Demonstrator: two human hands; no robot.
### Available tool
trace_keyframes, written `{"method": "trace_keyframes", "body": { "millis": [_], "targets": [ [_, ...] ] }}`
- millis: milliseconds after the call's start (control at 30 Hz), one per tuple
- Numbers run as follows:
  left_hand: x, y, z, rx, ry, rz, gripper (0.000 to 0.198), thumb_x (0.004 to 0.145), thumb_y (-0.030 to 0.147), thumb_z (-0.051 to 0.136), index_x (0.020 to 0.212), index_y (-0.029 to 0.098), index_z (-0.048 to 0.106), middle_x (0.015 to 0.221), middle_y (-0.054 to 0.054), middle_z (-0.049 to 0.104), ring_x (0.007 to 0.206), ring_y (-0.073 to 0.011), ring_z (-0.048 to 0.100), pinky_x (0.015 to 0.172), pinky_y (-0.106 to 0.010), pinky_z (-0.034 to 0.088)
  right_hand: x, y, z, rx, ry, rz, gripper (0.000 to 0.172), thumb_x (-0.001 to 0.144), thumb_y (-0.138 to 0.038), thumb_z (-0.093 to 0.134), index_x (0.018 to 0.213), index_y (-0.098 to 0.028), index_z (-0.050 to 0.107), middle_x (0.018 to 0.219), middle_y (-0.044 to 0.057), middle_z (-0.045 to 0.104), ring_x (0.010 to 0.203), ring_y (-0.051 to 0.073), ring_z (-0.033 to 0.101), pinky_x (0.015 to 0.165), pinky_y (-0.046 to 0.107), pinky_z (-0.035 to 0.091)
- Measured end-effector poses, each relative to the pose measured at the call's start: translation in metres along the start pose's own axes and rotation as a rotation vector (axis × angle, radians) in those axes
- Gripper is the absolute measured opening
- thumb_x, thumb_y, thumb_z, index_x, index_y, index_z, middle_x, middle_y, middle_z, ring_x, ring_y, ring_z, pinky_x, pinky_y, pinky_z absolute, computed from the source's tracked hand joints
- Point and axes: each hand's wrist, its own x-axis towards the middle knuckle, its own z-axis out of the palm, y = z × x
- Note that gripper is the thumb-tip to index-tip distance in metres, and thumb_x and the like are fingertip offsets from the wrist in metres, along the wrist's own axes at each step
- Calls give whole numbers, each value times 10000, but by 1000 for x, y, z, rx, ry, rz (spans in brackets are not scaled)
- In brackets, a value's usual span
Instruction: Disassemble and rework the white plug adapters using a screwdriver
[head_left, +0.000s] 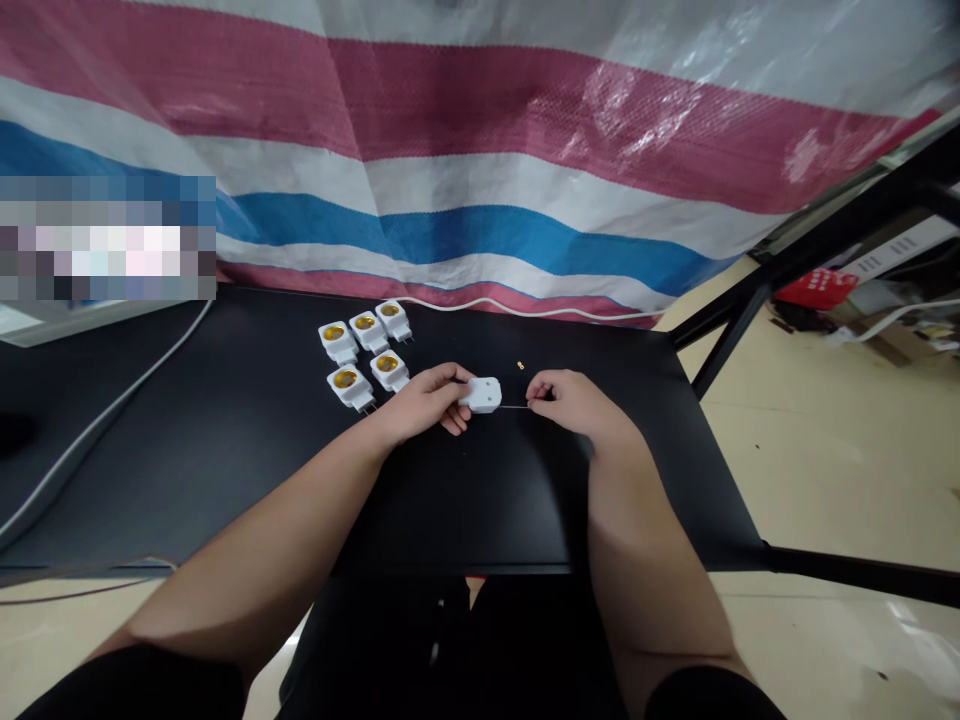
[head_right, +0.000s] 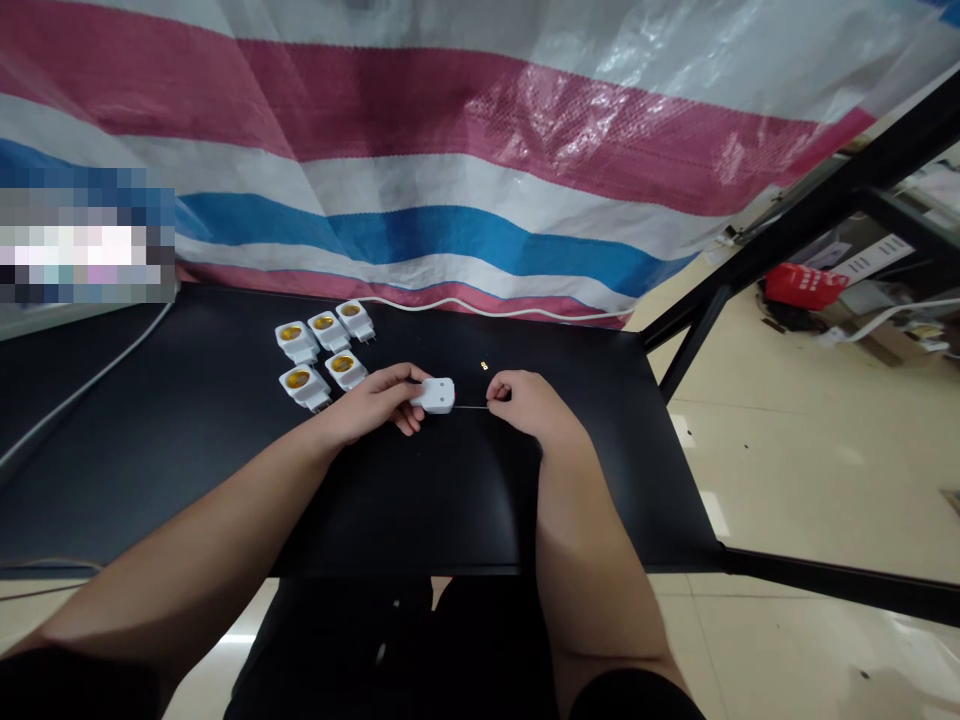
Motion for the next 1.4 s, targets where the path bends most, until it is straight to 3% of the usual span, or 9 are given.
{"method": "trace_keyframes", "body": {
  "millis": [200,367,467,567,700,767,900,1000,1400],
  "targets": [
    [2,-2,1,-19,-3,49,193,1044,249,588,1196,138,629,712,-26,696,599,-155,716,592,-269,629,1,-10,-4,69,143,-172,199,876,-270,719,1071,-239,741,1060,73,740,872,223,651,774,395,543],
    [2,-6,0,-33,-51,91,273,1033,322,653,1231,137,618,748,-24,697,649,-155,728,625,-268,635,0,-32,7,221,-4,-348,502,861,-313,821,1339,-292,665,1301,90,667,1072,250,663,895,412,566],
    [2,-6,0,-42,-83,115,361,1023,405,682,1251,137,601,764,-28,702,669,-165,740,649,-283,645,1,-38,15,217,-25,-391,432,847,-300,847,1252,-284,698,1206,64,705,1009,233,672,870,395,562],
    [0,-6,0,-79,-89,133,487,1024,497,668,1357,173,521,785,-23,712,685,-186,757,667,-318,658,6,-27,13,210,76,-378,397,847,-311,855,1218,-278,716,1145,54,740,939,224,676,835,389,559],
    [0,-8,-2,-47,-54,164,567,987,492,723,1408,209,471,808,3,697,702,-190,758,667,-326,658,17,7,4,241,471,-267,441,894,-339,794,1320,-272,702,1268,92,738,1004,251,704,872,428,580],
    [2,-11,-4,-3,-69,178,526,972,450,749,1366,195,512,808,12,676,717,-179,750,681,-321,658,24,24,2,204,563,-261,394,928,-320,733,1318,-270,718,1328,110,718,1108,278,708,903,448,589],
    [6,-18,-6,76,-127,198,403,984,394,731,1281,170,578,803,16,657,728,-159,734,705,-314,654,37,46,6,165,553,-259,294,959,-279,645,1229,-254,760,1345,122,716,1223,290,695,977,466,601],
    [8,-20,-7,109,-133,209,364,996,375,713,1264,163,589,805,12,666,722,-151,730,709,-309,649,44,55,12,185,524,-190,329,964,-251,604,1264,-239,739,1285,122,741,1116,260,727,1006,467,598],
    [8,-22,-9,155,-143,197,334,987,356,721,1237,163,611,840,5,671,734,-151,739,740,-320,651,48,58,10,134,662,-5,359,949,-186,553,1257,-209,737,1229,144,637,1012,227,728,979,411,616]
  ]
}}
